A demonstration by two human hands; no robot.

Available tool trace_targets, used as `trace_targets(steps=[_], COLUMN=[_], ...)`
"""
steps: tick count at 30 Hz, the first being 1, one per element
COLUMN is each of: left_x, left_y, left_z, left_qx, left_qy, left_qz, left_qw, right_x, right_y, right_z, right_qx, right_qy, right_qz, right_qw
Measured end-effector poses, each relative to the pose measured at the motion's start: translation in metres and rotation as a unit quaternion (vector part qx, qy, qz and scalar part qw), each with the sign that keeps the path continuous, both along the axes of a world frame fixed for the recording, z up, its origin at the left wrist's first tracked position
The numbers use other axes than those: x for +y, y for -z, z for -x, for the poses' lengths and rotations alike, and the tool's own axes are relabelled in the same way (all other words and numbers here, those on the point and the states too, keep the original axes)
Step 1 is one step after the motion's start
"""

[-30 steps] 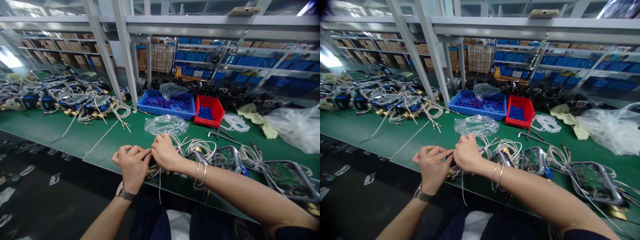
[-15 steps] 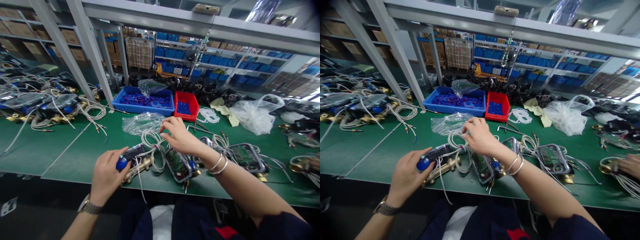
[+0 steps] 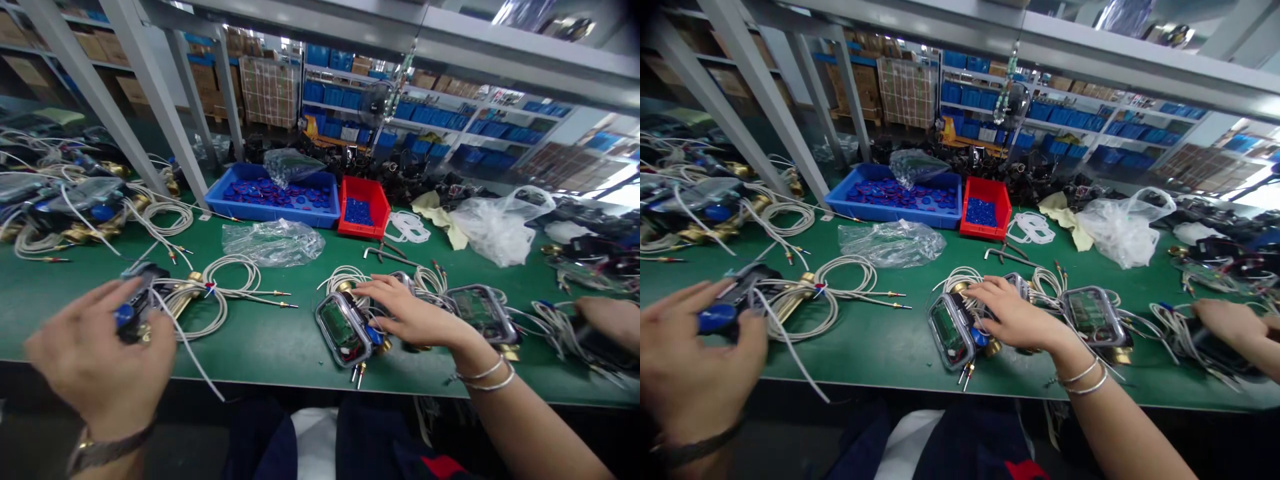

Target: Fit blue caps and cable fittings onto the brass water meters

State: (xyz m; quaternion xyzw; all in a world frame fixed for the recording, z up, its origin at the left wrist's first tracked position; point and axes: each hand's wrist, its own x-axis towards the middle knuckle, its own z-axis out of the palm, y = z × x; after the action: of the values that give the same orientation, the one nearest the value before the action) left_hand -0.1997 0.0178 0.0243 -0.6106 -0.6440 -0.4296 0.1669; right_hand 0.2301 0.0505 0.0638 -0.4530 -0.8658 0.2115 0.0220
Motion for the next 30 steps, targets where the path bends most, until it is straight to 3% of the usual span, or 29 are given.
trace_targets(steps=[1,3,6,7,9,12,14,18,21,25,30], left_x=[-0.005,-0.017,-0.028,-0.03,-0.029,-0.022,-0.014,0.002,0.015,0.026,0.03], left_y=[-0.003,-0.002,0.011,0.017,0.027,0.035,0.035,0.026,0.019,0.02,0.031], left_z=[-0.022,-0.07,-0.132,-0.146,-0.161,-0.157,-0.145,-0.117,-0.103,-0.099,-0.101], left_qx=[0.03,0.02,-0.013,-0.018,-0.033,-0.05,-0.058,-0.079,-0.095,-0.155,-0.199], left_qy=[0.034,0.191,0.385,0.402,0.38,0.329,0.343,0.404,0.445,0.462,0.463], left_qz=[-0.006,0.061,0.18,0.207,0.232,0.238,0.24,0.255,0.268,0.27,0.263], left_qw=[0.999,0.979,0.905,0.892,0.895,0.913,0.906,0.875,0.849,0.83,0.823], right_x=[-0.003,-0.011,-0.027,-0.032,-0.036,-0.025,-0.006,0.057,0.114,0.181,0.227], right_y=[0.006,0.018,0.034,0.036,0.034,0.01,-0.011,-0.037,-0.029,0.0,0.033], right_z=[0.008,0.028,0.064,0.074,0.087,0.085,0.078,0.08,0.104,0.151,0.201], right_qx=[0.01,0.025,0.016,0.01,0.013,0.055,0.069,0.063,0.077,0.074,0.072], right_qy=[0.005,0.027,0.114,0.14,0.149,0.063,0.008,-0.012,-0.027,-0.036,-0.073], right_qz=[-0.013,-0.049,-0.115,-0.129,-0.12,-0.033,0.023,-0.005,-0.088,-0.15,-0.152], right_qw=[1.0,0.998,0.987,0.982,0.981,0.996,0.997,0.998,0.993,0.985,0.983])
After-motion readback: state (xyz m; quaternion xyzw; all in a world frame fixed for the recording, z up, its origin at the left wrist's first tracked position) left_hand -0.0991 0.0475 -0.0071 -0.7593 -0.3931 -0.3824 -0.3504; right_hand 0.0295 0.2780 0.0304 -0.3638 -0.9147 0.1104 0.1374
